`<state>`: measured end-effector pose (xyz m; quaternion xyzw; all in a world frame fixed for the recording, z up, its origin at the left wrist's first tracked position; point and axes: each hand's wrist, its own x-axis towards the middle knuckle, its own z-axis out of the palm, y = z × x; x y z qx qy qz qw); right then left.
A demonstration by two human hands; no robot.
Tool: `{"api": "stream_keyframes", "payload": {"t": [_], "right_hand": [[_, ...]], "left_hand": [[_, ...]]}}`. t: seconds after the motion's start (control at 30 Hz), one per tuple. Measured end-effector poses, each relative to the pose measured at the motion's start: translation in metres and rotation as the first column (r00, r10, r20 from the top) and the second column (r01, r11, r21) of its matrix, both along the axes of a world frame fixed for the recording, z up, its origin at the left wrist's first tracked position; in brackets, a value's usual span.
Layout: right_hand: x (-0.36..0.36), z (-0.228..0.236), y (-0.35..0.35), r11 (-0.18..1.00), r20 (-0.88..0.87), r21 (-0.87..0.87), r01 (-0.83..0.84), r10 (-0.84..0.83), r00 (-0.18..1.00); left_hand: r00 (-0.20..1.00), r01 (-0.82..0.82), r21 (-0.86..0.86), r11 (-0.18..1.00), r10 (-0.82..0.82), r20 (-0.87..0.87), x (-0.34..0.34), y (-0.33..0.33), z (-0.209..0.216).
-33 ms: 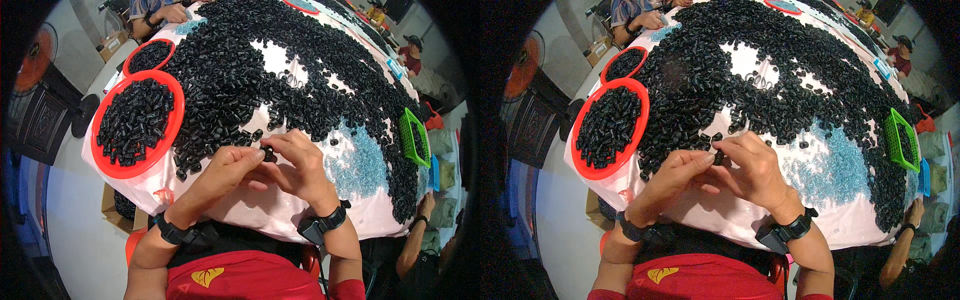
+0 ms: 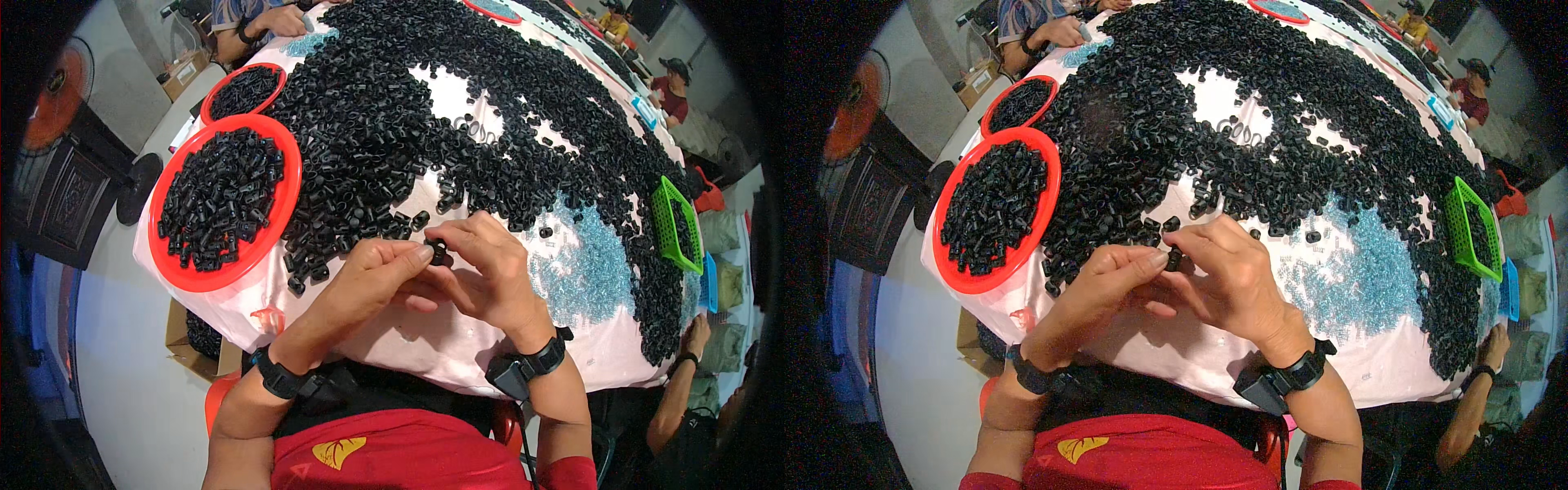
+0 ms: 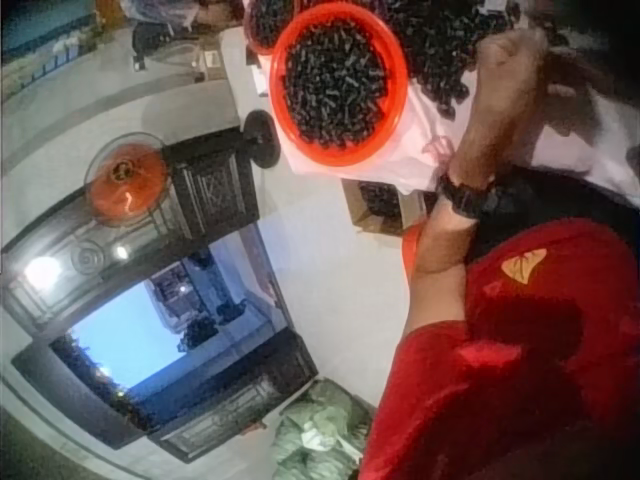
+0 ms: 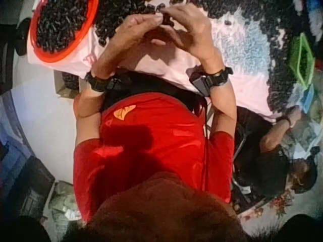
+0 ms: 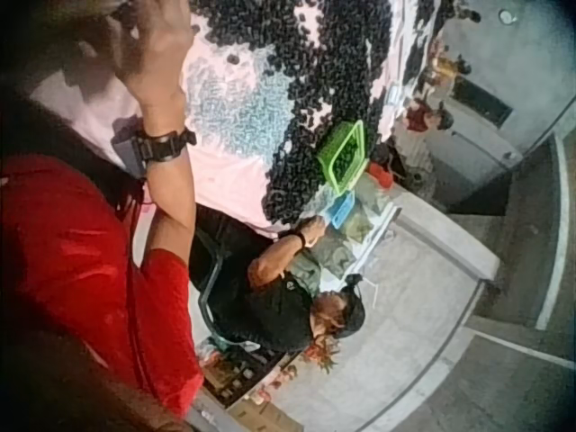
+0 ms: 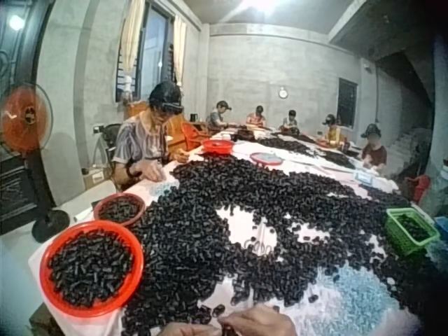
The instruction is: Sorting and inspecting small black shoe components at a production table.
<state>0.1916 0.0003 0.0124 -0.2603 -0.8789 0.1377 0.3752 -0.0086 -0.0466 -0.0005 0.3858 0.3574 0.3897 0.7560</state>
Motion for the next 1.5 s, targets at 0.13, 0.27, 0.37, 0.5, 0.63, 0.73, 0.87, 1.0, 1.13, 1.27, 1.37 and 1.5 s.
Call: {"api": "stream_keyframes", "payload": {"t": [0.13, 0.27, 0.37, 0.5, 0.63, 0.73, 0.87, 1.0, 1.13, 1.27, 1.37, 1.5], "right_hand": [[0.001, -0.003, 0.000, 1.000, 0.002, 0.002, -0.008, 0.008, 1.000], [0.003, -0.007, 0.001, 0.999, 0.014, 0.016, -0.035, 0.034, 0.999], [0.003, -0.006, 0.003, 1.000, -0.029, -0.022, -0.009, 0.009, 1.000], [-0.001, -0.007, 0.003, 0.999, -0.099, 0.015, 0.031, -0.029, 0.995], [0.003, -0.004, 0.002, 0.997, -0.030, 0.046, 0.062, -0.060, 0.998], [0.004, -0.005, 0.001, 0.997, -0.019, 0.057, 0.047, -0.046, 0.999], [0.002, -0.004, 0.003, 0.997, -0.039, 0.073, 0.029, -0.026, 0.999], [0.000, 0.000, 0.000, 0.996, -0.055, 0.088, 0.033, -0.028, 0.998], [0.005, 0.002, -0.003, 0.994, -0.040, 0.095, 0.062, -0.058, 0.997], [0.007, 0.008, -0.006, 0.986, -0.061, 0.085, 0.142, -0.137, 0.989], [0.012, 0.001, -0.002, 0.982, -0.135, 0.095, 0.163, -0.150, 0.980], [0.014, 0.003, -0.001, 0.977, -0.128, 0.133, 0.168, -0.151, 0.980]], "left_hand": [[1.000, 0.008, -0.008, 1.000, -0.008, -0.006, 0.002, 0.000, 0.001], [0.999, -0.034, -0.011, 0.999, 0.034, -0.017, 0.005, -0.003, 0.002], [0.997, -0.075, -0.034, 0.997, 0.076, 0.018, 0.009, -0.003, 0.006], [0.980, -0.170, -0.071, 0.983, 0.176, 0.094, 0.007, 0.000, 0.000], [0.978, -0.169, -0.050, 0.984, 0.174, 0.118, 0.002, 0.004, -0.007], [0.980, -0.153, -0.031, 0.988, 0.156, 0.128, 0.002, 0.004, -0.007], [0.989, -0.129, -0.040, 0.991, 0.131, 0.068, 0.006, 0.001, -0.001], [0.990, -0.113, -0.059, 0.992, 0.117, 0.072, 0.012, -0.002, 0.004], [0.987, -0.095, -0.005, 0.995, 0.095, 0.130, 0.009, 0.001, -0.007], [0.989, -0.088, -0.051, 0.995, 0.094, 0.111, 0.008, 0.000, -0.003], [0.987, -0.107, -0.051, 0.993, 0.112, 0.112, 0.008, -0.001, -0.002], [0.994, -0.084, -0.032, 0.996, 0.086, 0.072, 0.008, 0.001, -0.002]]}}
